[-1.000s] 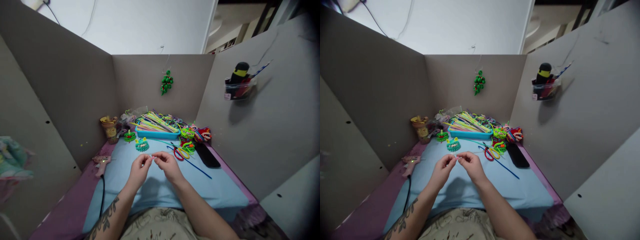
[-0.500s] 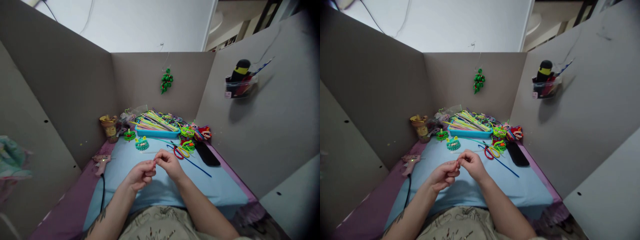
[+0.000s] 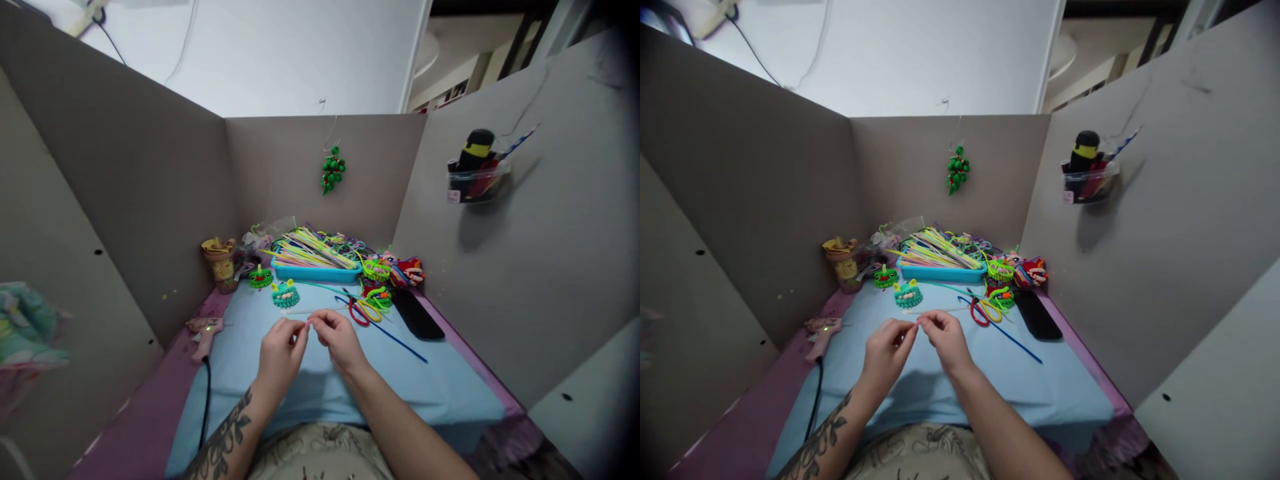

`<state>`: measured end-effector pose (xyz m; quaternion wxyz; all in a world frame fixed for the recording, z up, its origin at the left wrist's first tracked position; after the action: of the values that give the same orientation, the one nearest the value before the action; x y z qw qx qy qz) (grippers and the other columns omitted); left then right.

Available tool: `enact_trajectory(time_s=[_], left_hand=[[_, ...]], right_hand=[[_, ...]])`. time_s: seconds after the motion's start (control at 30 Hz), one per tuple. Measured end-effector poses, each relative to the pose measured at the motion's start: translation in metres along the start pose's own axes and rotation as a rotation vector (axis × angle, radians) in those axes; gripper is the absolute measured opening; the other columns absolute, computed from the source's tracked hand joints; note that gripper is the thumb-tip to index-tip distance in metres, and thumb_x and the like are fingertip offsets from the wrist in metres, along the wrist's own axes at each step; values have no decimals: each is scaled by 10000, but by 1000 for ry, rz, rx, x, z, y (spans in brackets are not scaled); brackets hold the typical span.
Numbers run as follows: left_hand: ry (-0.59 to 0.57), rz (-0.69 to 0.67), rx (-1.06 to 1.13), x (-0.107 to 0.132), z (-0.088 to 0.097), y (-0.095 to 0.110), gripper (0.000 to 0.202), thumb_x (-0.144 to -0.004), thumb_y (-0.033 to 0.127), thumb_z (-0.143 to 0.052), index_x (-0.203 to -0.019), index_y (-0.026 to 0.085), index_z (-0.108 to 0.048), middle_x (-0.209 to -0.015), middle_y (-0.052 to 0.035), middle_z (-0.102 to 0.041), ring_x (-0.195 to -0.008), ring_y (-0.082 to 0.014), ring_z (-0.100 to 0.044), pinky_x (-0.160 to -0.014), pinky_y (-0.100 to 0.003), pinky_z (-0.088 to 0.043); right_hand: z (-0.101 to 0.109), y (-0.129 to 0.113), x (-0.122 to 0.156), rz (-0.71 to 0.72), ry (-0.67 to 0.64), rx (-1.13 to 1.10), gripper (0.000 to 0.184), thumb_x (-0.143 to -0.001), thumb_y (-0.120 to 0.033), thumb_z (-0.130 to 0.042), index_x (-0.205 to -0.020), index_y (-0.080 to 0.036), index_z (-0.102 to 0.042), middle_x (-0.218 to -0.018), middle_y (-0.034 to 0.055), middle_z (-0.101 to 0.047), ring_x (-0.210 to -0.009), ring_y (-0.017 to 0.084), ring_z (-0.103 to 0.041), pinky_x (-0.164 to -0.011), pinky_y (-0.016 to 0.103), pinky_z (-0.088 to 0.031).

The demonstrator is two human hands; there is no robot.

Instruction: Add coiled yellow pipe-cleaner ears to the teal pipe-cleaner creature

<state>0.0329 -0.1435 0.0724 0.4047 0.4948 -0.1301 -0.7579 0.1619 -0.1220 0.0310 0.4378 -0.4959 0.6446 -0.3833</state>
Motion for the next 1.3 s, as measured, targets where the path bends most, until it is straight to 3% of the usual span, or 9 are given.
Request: enact_trajectory(time_s=[0.17, 0.33, 0.53, 0.63, 0.87, 0.93, 1.0, 1.13, 1.3], left_hand=[[-11, 328, 351, -5, -1, -18, 223, -761, 341, -615, -646, 150, -618, -585, 6, -563, -552, -108, -472, -516, -218, -354], [-117, 664, 737, 3, -21, -30, 297, -658, 407, -692, -614, 134, -581, -489, 63, -423, -409, -40, -265, -400, -195, -171], [-184, 782, 933, 8, -28, -25, 319, -601, 396, -726, -633, 122, -564, -505, 66, -406, -407, -22, -243, -384, -182, -114], [-227, 785, 946, 8, -28, -21, 325, -619, 410, -706, -653, 120, -564, -500, 73, -381, -407, -21, -235, -382, -178, -105], [-344, 752, 942, 10, -34, -10, 333, -686, 456, -636, -646, 151, -509, -512, 83, -329, -414, -33, -187, -391, -181, -106], [-310, 664, 815, 8, -30, -10, 320, -733, 460, -595, -663, 156, -524, -544, 59, -383, -429, -50, -243, -399, -187, -158], [-204, 500, 594, 3, -20, -9, 255, -752, 416, -600, -735, 162, -580, -635, 16, -491, -498, -83, -367, -450, -201, -269], [-48, 181, 257, 1, -4, 1, 111, -763, 284, -623, -845, 215, -651, -808, -40, -597, -708, -157, -502, -682, -252, -385], [-19, 145, 213, 1, -3, -3, 84, -793, 245, -577, -772, 233, -658, -753, -43, -593, -720, -183, -511, -739, -272, -382]], right_hand=[[-7, 5, 2, -84, -33, -217, 228, -565, -273, -778, -748, -159, -705, -629, -7, -599, -494, 74, -424, -480, 220, -312], [-12, 4, 3, -91, -75, -237, 216, -570, -280, -799, -735, -177, -705, -605, -15, -595, -508, 82, -438, -496, 223, -340], [-11, 5, 3, -91, -124, -179, 229, -593, -314, -794, -753, -177, -705, -577, -11, -597, -498, 88, -439, -427, 204, -268], [-12, 5, 3, -104, -161, -163, 202, -607, -309, -786, -729, -175, -697, -607, 0, -637, -487, 86, -456, -421, 202, -256], [-12, -9, 3, 18, -181, -158, 144, -638, -275, -753, -640, -174, -650, -561, -12, -614, -541, 118, -522, -555, 245, -403], [-7, -10, 2, 48, -131, -129, 140, -635, -265, -747, -634, -174, -641, -574, -15, -607, -559, 122, -521, -582, 253, -417], [-2, -8, 1, 58, -62, -110, 136, -629, -258, -744, -635, -171, -640, -601, -13, -608, -589, 125, -525, -610, 256, -423], [5, 2, -1, 22, 38, -113, 139, -613, -251, -746, -638, -164, -641, -602, -20, -595, -597, 119, -511, -626, 252, -413], [0, 7, 0, -7, 12, -107, 170, -599, -284, -759, -662, -169, -651, -620, -18, -600, -591, 115, -500, -625, 257, -420]])
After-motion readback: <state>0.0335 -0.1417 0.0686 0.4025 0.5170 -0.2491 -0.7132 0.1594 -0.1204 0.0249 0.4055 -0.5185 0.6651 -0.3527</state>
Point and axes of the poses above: each hand's wrist, its own x-axis away from the middle knuckle, its own z-axis out of the back of the hand, y = z × x, the point moved 7 cm from there along -x, towards the middle knuckle
